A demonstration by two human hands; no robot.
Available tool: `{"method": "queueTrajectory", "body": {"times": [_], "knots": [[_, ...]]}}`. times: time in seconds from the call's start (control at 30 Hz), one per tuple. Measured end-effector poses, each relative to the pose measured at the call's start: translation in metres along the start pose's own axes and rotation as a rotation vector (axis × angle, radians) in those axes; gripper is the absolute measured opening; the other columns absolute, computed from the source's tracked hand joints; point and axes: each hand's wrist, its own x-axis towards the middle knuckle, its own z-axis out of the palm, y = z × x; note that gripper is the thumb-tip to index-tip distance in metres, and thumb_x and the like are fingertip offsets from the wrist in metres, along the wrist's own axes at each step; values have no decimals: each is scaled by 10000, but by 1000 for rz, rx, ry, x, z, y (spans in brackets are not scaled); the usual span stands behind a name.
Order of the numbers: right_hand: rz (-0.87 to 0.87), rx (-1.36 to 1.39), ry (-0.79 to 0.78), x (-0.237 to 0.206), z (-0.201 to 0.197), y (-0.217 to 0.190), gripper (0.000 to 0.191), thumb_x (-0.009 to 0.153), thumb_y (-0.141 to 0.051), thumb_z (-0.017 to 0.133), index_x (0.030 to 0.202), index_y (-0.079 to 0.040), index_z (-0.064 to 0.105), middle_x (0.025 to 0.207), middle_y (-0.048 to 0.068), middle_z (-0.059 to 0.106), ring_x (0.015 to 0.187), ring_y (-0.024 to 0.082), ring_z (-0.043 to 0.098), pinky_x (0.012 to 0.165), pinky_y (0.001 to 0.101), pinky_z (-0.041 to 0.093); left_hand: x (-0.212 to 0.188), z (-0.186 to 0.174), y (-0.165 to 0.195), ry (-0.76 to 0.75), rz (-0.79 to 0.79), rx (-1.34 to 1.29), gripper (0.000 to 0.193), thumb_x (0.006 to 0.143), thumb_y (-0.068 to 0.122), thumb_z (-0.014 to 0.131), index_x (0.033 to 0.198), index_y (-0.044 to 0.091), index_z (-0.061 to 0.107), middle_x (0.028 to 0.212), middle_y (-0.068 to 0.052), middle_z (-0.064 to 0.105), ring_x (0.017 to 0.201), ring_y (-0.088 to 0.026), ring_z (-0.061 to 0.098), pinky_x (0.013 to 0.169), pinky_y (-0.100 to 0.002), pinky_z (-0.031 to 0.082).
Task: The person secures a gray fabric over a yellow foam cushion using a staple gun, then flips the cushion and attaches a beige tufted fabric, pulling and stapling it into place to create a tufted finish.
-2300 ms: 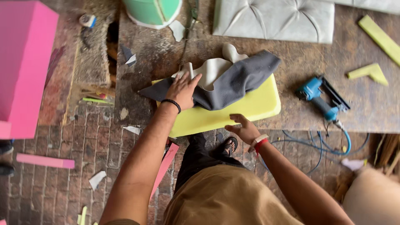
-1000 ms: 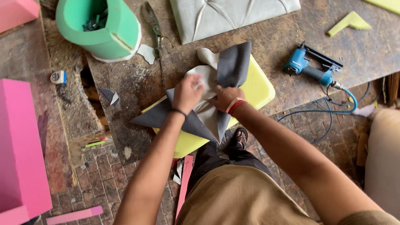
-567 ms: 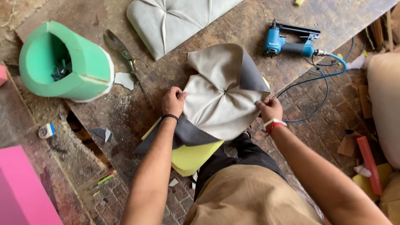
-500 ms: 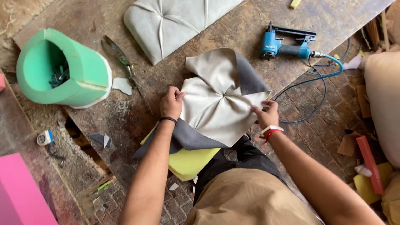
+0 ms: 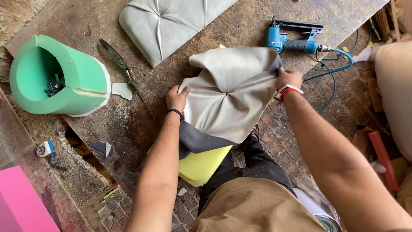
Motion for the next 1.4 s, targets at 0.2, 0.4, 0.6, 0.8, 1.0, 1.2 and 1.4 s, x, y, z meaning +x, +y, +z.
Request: {"method": "queueTrajectory", "body": {"times": [0.2, 0.4, 0.6, 0.8, 1.0, 1.2, 1.4], "knots": [[-125, 262, 39, -64, 6, 42, 424, 958, -374, 706, 1110, -3, 570, 987, 113, 693, 846, 227, 697, 779, 393, 599, 7, -7, -2, 89, -258, -50, 292, 938, 313, 742, 960, 23, 719, 910, -108, 758, 818, -220, 693, 774, -398, 552], [322, 90, -788, -143, 18, 65, 527, 930, -490, 700, 965, 36, 705, 783, 131, 750, 611, 193, 704, 565, 306, 579, -24, -68, -19, -337, -203, 388, 739, 803, 500, 820, 1316, 50, 536, 1300, -203, 653, 1200, -331, 631, 1003, -488, 487], [152, 1, -937, -141, 59, 71, 378, 922, -351, 730, 1004, 12, 790, 810, 137, 770, 611, 155, 684, 563, 273, 556, -124, -126, -44, -262, -197, 718, 702, 795, 449, 857, 1303, 50, 582, 1321, -177, 634, 1189, -358, 626, 984, -461, 517], [35, -109, -1034, -119, 65, 79, 304, 916, -326, 755, 1045, -55, 804, 871, 61, 778, 753, 127, 668, 685, 288, 535, -215, -113, -39, 385, 37, 460, 214, 917, 249, 798, 1108, 161, 756, 1150, -32, 744, 1030, -285, 722, 864, -394, 580], [-274, -131, -1159, -107, 72, 92, 296, 929, -285, 801, 909, -2, 720, 792, 65, 664, 726, 158, 577, 675, 361, 489, -266, -91, -47, 499, 94, 385, 523, 768, 152, 832, 1257, 41, 682, 1205, -105, 672, 1075, -338, 654, 875, -428, 537], [-195, -128, -1198, -111, 76, 87, 284, 895, -305, 778, 895, -29, 709, 804, 47, 713, 749, 174, 631, 730, 363, 530, -303, -73, -87, 621, 38, 644, 68, 791, 155, 837, 842, 135, 796, 1158, -23, 712, 1120, -277, 611, 934, -406, 542], [-310, -142, -1178, -114, 74, 78, 302, 897, -323, 786, 952, -40, 695, 816, 32, 704, 783, 166, 631, 754, 370, 536, -368, -97, -113, 237, -400, 896, 120, 820, 164, 781, 841, 266, 840, 1240, 44, 722, 1144, -219, 641, 1044, -410, 539]]}}
